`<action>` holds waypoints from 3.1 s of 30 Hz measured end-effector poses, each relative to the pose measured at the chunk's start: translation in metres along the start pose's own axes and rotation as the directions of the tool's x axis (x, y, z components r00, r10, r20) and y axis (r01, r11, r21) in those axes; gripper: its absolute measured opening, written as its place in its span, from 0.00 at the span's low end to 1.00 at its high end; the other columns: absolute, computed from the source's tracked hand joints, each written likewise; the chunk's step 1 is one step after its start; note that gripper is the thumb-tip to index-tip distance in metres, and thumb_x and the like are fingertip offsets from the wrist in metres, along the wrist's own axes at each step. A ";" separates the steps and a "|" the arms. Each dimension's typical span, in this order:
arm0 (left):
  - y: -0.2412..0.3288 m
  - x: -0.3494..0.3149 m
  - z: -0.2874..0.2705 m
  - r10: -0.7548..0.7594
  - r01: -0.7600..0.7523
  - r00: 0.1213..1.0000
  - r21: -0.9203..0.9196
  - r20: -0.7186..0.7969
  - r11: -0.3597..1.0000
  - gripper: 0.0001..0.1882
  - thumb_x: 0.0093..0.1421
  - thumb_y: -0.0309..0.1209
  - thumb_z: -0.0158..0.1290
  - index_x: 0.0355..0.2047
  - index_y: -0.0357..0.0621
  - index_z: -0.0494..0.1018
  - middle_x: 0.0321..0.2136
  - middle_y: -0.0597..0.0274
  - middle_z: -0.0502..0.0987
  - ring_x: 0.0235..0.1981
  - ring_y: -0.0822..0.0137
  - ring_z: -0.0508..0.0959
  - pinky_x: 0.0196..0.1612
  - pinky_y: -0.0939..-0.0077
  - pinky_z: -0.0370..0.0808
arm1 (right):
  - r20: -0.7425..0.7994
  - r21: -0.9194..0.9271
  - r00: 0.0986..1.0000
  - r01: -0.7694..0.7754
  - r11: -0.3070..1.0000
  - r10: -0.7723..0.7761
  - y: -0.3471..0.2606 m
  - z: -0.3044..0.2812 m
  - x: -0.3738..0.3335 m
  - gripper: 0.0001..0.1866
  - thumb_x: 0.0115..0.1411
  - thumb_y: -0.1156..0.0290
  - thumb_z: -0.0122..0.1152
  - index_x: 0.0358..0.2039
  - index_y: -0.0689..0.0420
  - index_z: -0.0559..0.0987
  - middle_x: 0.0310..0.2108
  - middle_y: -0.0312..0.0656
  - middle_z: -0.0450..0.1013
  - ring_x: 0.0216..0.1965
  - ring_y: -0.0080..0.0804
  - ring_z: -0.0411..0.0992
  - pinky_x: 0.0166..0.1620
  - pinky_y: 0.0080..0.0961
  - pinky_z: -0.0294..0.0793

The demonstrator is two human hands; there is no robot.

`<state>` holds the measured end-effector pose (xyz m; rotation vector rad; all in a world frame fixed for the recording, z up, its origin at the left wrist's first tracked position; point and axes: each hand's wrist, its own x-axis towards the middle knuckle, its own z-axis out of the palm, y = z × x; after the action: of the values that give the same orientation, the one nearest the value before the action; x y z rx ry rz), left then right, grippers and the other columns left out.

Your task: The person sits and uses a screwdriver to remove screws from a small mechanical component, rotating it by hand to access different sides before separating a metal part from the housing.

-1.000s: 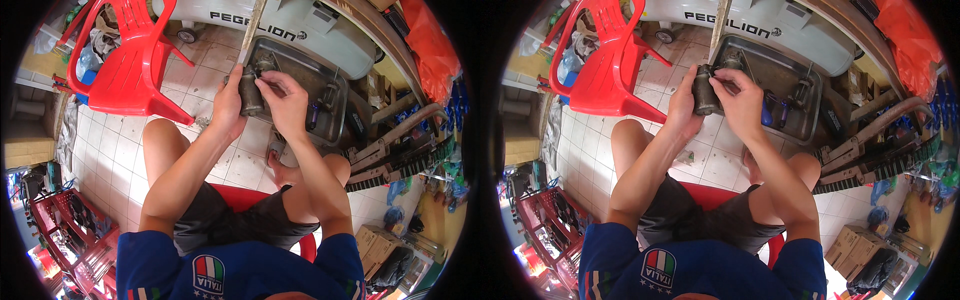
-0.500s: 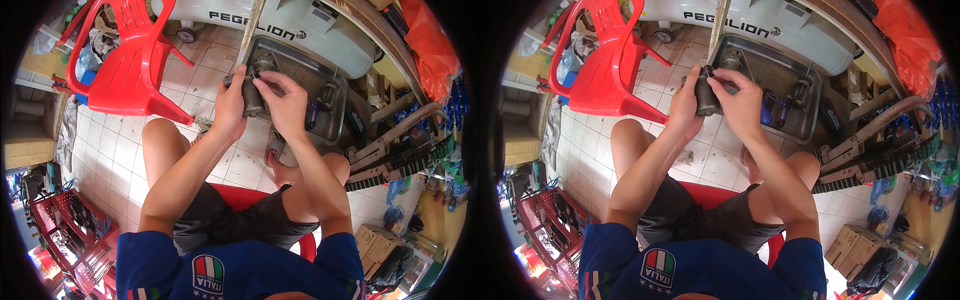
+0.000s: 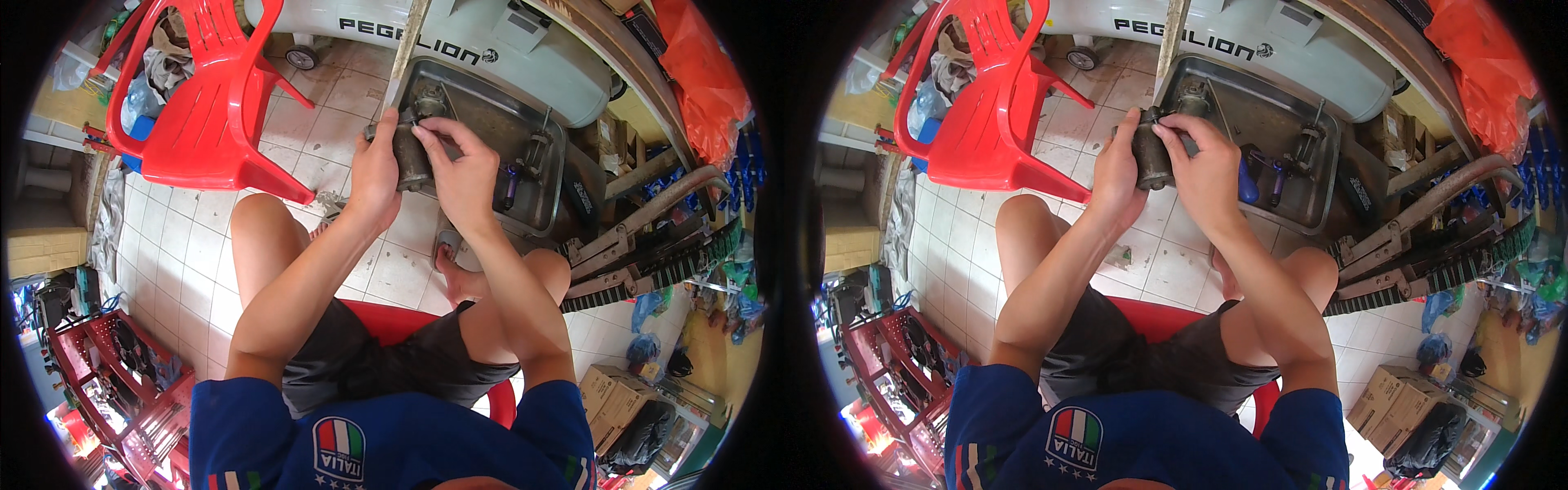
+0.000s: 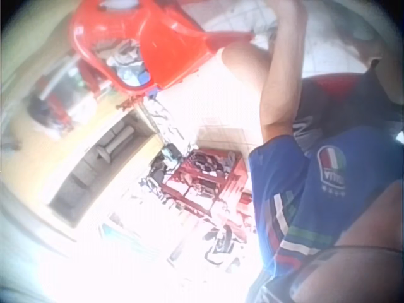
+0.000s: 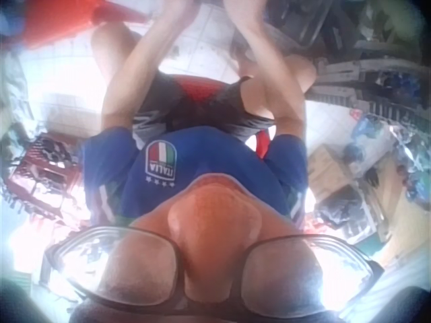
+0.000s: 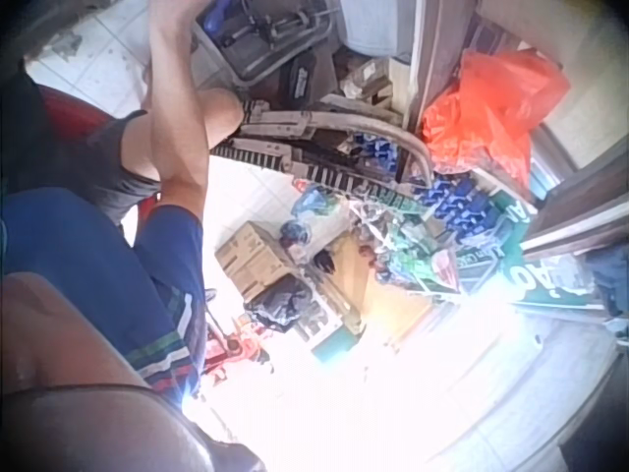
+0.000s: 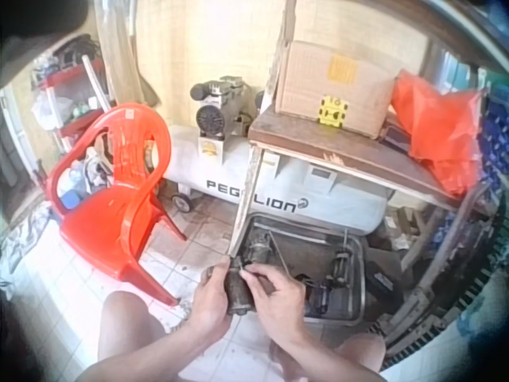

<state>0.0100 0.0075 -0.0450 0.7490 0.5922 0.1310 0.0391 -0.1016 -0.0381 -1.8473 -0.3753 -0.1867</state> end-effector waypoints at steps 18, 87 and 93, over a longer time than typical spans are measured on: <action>-0.011 0.009 -0.008 0.015 -0.017 0.999 -0.048 -0.045 0.999 0.19 0.70 0.42 0.50 0.49 0.38 0.65 0.39 0.59 0.76 0.38 0.69 0.79 0.41 0.70 0.78 | 0.092 -0.252 0.990 0.126 0.960 -0.106 0.012 0.002 0.004 0.08 0.59 0.69 0.67 0.31 0.60 0.81 0.31 0.43 0.77 0.34 0.41 0.77 0.39 0.36 0.76; 0.053 0.007 -0.017 0.257 -0.233 0.960 -0.189 0.109 0.954 0.52 0.49 0.17 0.67 0.66 0.49 0.44 0.51 0.52 0.66 0.48 0.59 0.76 0.48 0.57 0.79 | -0.022 -0.265 1.000 0.013 0.964 -0.020 -0.059 -0.077 -0.105 0.16 0.54 0.79 0.69 0.46 0.60 0.83 0.34 0.45 0.81 0.35 0.28 0.80 0.39 0.21 0.77; 0.051 0.012 -0.018 0.338 -0.326 0.939 -0.156 0.055 0.932 0.49 0.49 0.21 0.70 0.62 0.48 0.48 0.50 0.53 0.66 0.47 0.62 0.75 0.47 0.62 0.79 | 0.013 -0.383 1.000 0.021 0.923 -0.017 -0.076 -0.076 -0.100 0.15 0.57 0.75 0.68 0.46 0.58 0.83 0.35 0.45 0.81 0.36 0.29 0.81 0.39 0.22 0.78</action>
<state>0.0144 0.0592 -0.0265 0.7053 0.3691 0.4510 -0.0763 -0.1701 0.0219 -2.2327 -0.3826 -0.2803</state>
